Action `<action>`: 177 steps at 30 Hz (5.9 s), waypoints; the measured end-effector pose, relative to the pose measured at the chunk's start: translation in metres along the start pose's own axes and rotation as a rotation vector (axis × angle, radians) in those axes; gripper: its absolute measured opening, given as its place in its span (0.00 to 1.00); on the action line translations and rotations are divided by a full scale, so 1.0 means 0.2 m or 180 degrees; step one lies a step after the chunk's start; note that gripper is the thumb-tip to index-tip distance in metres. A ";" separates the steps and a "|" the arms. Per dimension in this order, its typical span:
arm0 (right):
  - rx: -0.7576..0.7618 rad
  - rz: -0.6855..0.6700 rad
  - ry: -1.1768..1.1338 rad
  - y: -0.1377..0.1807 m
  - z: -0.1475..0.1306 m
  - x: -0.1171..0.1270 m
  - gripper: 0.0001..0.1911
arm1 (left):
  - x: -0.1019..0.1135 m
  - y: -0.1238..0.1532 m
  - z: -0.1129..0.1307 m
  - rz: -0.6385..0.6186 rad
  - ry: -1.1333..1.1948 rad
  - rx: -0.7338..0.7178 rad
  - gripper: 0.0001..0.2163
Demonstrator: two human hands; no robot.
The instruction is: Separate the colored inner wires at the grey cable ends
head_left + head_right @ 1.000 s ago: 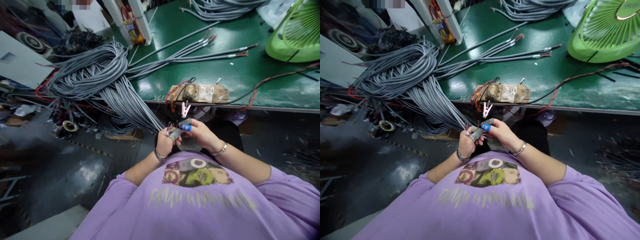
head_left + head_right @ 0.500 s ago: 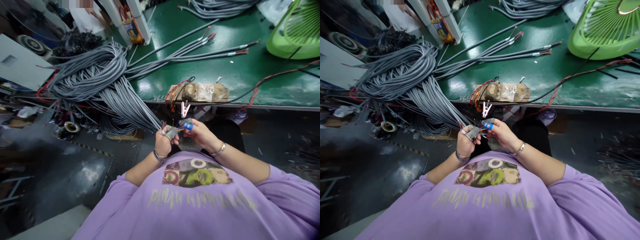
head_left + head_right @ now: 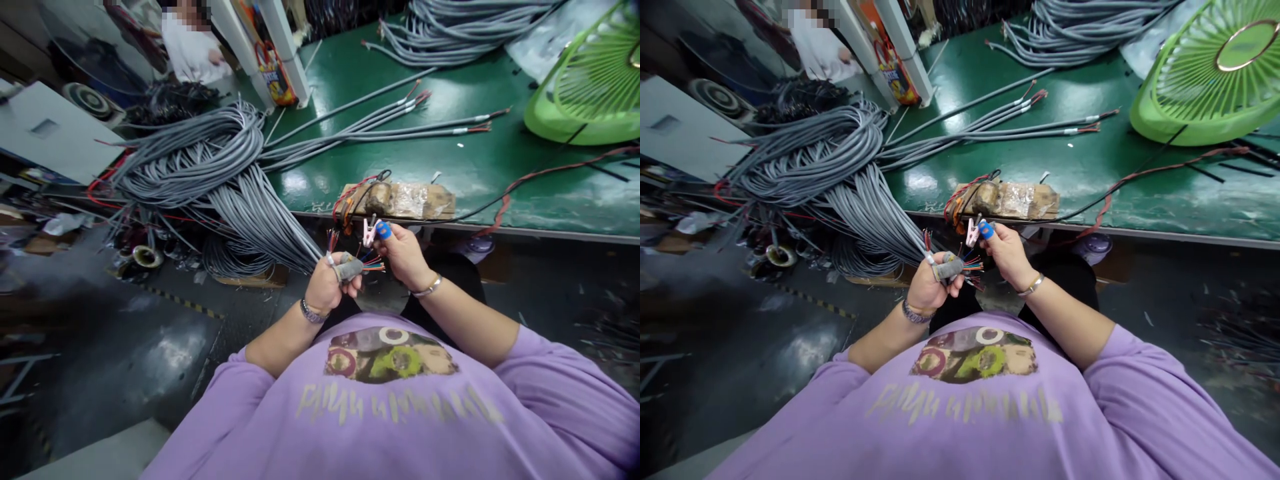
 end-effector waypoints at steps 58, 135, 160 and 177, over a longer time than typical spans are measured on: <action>-0.1228 -0.0261 -0.1422 0.06 0.10 -0.16 0.33 | -0.02 0.00 -0.04 0.0547 0.0057 -0.0488 0.15; -0.1296 -0.0037 -0.1749 0.04 0.12 -0.17 0.24 | -0.02 0.02 -0.06 0.0815 0.0334 -0.0569 0.16; -0.1286 -0.0004 -0.1508 0.00 0.11 -0.15 0.23 | -0.02 0.01 -0.05 0.0832 0.0299 -0.0522 0.17; -0.1125 -0.1016 -0.1081 0.14 0.10 -0.10 0.28 | 0.03 0.03 -0.11 0.0784 0.0263 -0.0630 0.17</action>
Point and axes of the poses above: each hand's wrist, its own y-axis away from the middle knuckle, its own x-axis out of the back of the hand, z = x × y, the point moved 7 cm from there along -y, towards the middle knuckle, and after that the axes turned 7 degrees about x, right-handed, at the moved point
